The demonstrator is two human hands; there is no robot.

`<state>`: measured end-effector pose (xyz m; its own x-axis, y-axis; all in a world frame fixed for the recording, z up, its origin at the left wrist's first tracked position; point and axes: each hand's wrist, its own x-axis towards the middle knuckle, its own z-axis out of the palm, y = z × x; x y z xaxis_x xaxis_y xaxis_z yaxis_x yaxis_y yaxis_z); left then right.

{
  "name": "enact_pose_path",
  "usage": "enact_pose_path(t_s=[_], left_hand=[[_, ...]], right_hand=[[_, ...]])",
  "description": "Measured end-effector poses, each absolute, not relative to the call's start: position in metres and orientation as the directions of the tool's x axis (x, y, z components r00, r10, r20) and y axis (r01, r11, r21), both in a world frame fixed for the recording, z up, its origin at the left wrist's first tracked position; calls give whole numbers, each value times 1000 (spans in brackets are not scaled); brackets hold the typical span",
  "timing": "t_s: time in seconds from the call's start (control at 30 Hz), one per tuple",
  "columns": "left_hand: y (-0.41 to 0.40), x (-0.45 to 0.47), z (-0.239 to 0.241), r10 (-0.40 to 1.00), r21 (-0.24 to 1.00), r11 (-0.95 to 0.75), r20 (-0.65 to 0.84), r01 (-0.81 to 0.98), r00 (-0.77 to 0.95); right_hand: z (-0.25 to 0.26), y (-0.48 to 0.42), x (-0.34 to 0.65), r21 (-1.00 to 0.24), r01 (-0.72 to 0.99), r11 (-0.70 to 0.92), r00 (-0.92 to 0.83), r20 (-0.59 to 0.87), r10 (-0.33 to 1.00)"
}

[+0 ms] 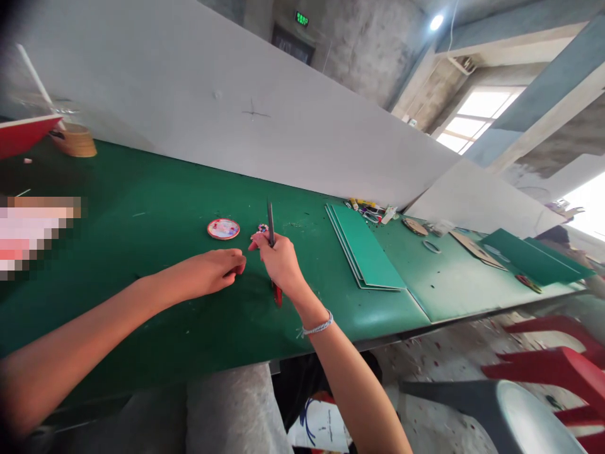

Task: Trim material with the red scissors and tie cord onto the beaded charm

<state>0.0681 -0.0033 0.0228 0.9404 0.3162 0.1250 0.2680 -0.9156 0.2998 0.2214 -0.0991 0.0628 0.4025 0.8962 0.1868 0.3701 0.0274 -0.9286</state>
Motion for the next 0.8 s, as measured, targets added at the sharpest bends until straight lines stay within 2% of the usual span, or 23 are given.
enact_pose_path(t_s=[0.2, 0.43, 0.5, 0.57, 0.67, 0.8], left_hand=[[-1, 69, 21, 341, 375, -885, 118, 276, 932], [-13, 70, 39, 405, 380, -868, 170, 319, 899], [-16, 71, 42, 397, 319, -892, 207, 322, 894], [-17, 71, 42, 349, 186, -932, 219, 312, 911], [-19, 72, 41, 259, 13, -965, 165, 261, 952], [-23, 74, 41, 182, -73, -979, 106, 191, 977]], right_hand=[[61, -104, 223, -949, 307, 71, 429, 204, 880], [78, -107, 251, -964, 135, 229, 449, 266, 853], [90, -108, 260, -938, 164, 306, 471, 347, 811], [99, -108, 265, -922, 195, 334, 476, 387, 790], [101, -107, 262, -931, 210, 299, 463, 364, 808], [92, -108, 251, -954, 173, 244, 415, 295, 861]])
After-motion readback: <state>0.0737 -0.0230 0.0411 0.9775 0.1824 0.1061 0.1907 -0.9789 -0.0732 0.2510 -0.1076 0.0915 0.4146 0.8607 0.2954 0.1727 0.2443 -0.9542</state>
